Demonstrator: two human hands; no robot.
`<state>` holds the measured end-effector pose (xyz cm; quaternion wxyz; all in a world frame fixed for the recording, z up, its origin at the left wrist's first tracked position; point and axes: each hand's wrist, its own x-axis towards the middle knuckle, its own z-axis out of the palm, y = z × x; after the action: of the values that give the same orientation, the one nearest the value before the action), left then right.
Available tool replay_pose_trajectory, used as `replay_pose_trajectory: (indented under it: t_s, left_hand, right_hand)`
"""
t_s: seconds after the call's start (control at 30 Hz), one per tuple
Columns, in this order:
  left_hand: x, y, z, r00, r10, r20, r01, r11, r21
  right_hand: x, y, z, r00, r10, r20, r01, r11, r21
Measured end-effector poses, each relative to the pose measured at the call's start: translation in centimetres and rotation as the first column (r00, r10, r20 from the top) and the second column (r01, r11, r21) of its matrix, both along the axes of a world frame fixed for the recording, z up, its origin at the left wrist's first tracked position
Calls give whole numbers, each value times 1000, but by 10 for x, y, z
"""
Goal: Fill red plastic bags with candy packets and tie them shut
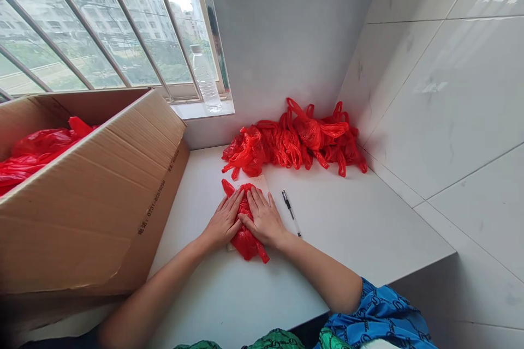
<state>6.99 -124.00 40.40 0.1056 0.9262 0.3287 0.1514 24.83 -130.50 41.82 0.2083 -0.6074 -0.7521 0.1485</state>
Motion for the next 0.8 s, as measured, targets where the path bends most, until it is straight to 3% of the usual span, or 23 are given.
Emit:
replay_pose_trajectory:
  t_s: [0.8]
  left_hand:
    - [0,0,-2,1000,6,-13,-6,1000,14]
  right_hand:
    - [0,-1,5,999,-3,47,4,1000,-30]
